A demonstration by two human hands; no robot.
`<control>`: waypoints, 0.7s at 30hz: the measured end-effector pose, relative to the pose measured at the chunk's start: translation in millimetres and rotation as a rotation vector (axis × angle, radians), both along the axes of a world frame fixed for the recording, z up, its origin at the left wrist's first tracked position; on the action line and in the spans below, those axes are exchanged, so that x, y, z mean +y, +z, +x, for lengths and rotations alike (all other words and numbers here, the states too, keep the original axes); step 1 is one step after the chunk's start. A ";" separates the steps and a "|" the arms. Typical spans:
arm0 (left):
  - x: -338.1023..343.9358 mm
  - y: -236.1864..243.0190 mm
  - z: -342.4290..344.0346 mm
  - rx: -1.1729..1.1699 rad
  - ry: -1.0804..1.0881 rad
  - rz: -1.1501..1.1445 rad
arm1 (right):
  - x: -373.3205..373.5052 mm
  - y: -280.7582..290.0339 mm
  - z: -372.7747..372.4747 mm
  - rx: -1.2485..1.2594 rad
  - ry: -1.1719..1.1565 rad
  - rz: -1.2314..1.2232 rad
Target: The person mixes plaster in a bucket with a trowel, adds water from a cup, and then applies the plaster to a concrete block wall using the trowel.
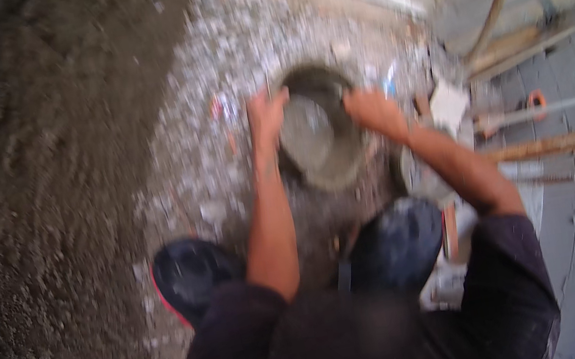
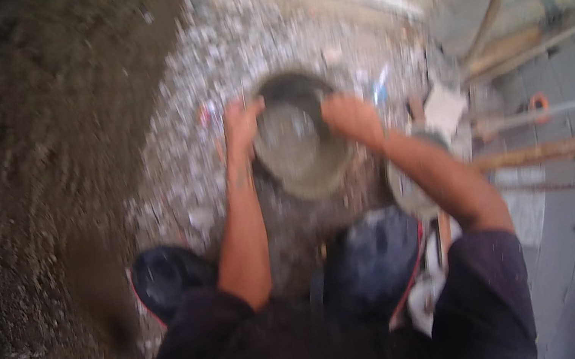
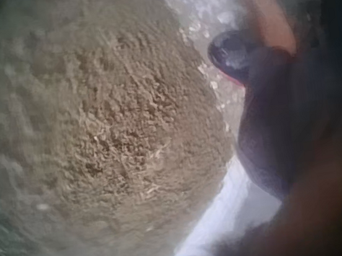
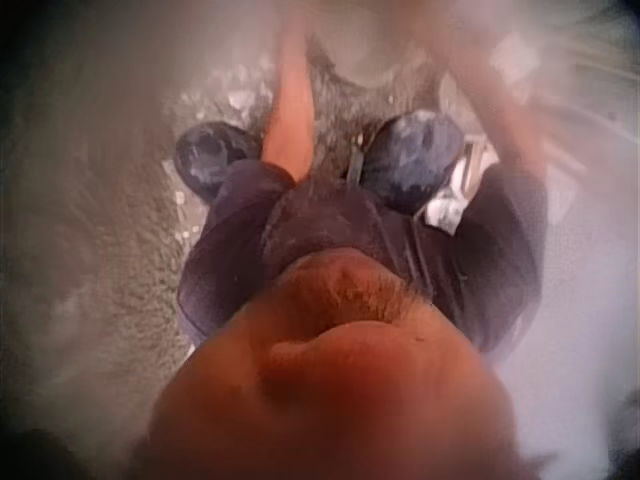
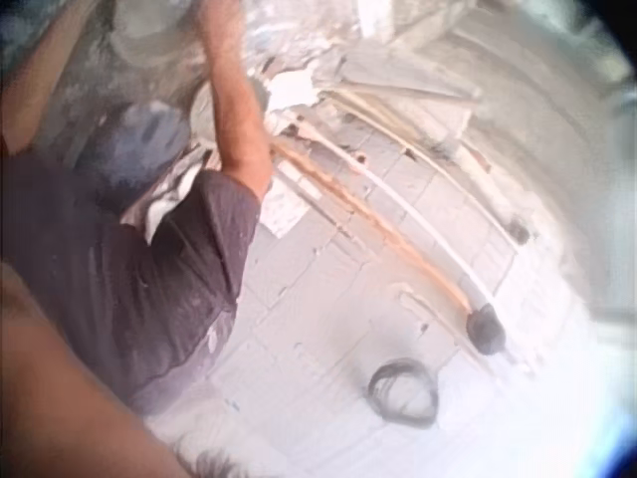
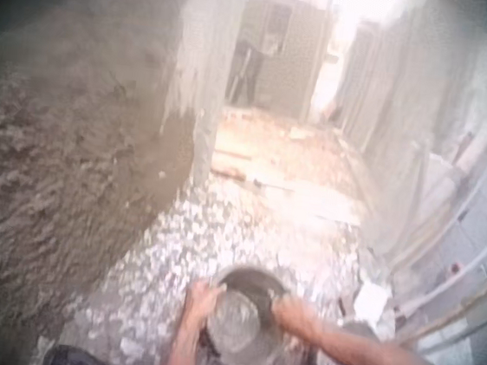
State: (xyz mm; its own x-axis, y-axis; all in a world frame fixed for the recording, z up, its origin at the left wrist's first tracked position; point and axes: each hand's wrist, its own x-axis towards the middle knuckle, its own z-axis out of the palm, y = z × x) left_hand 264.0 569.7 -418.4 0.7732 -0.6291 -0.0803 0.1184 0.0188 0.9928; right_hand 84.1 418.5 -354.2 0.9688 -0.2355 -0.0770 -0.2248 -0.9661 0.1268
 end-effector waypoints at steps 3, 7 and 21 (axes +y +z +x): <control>3.0 17.2 -20.3 0.064 -0.045 -0.121 | 20.6 -42.6 -12.3 0.148 -0.087 0.135; -2.2 8.7 -27.4 0.021 -0.003 -0.040 | 24.2 -50.0 -35.8 0.304 -0.039 0.477; 27.7 25.1 7.3 -0.030 0.211 0.166 | 43.0 -23.1 -24.9 0.257 -0.169 0.368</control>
